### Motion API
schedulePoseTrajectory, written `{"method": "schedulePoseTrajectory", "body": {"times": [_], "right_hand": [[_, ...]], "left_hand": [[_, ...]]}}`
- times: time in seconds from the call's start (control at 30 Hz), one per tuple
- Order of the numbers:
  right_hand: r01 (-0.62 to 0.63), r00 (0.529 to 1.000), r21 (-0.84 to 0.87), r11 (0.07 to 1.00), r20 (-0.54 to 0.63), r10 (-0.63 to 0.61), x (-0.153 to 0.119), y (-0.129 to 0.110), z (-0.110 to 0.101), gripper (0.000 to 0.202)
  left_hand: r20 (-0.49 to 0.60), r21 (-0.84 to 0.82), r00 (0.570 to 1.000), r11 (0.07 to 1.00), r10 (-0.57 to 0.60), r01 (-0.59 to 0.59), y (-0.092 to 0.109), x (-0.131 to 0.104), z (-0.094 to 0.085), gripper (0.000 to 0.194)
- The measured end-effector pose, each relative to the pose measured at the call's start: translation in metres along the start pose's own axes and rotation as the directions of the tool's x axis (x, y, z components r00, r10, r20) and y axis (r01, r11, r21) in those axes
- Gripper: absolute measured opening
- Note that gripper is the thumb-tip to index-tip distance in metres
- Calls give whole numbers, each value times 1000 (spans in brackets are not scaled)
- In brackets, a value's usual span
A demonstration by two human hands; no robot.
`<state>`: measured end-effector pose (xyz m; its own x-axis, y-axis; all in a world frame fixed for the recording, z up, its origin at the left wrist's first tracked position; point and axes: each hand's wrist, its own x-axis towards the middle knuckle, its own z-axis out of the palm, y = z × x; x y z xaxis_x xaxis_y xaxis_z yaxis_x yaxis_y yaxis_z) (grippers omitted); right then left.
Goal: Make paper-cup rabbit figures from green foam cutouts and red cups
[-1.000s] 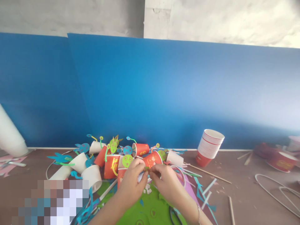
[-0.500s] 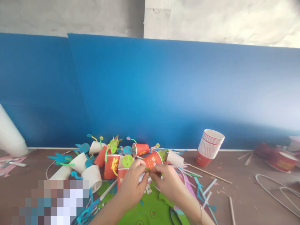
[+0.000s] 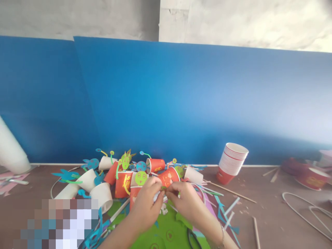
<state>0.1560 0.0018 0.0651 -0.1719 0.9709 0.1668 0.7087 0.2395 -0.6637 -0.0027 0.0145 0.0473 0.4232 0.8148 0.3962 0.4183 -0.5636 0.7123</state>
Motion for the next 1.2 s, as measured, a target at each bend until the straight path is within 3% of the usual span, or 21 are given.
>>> {"method": "schedulePoseTrajectory", "body": {"times": [0.2, 0.47, 0.63, 0.83, 1.07, 1.2], "right_hand": [[-48, 999, -92, 995, -19, 46, -1, -10, -2, 21], [-4, 1000, 0, 1000, 7, 4, 0, -3, -1, 18], [-51, 998, -114, 992, -38, 47, -1, -9, 0, 20], [-98, 992, -130, 987, -94, 86, -1, -13, 2, 15], [-38, 999, -115, 993, -24, 36, -1, -10, -3, 26], [-36, 999, -176, 984, -46, 28, -1, -9, 0, 22]], "left_hand": [[-9, 7, 1000, 1000, 2, -2, -4, -1, 2, 16], [-3, 8, 1000, 1000, -11, 11, -2, -2, -1, 16], [-8, 43, 1000, 999, -9, 9, 0, -1, 1, 17], [-27, 47, 999, 999, -19, 20, 0, 0, 1, 16], [-55, 105, 998, 994, -36, 42, 0, 0, -1, 18], [-51, 128, 999, 992, -16, 22, 0, -1, 0, 19]]}}
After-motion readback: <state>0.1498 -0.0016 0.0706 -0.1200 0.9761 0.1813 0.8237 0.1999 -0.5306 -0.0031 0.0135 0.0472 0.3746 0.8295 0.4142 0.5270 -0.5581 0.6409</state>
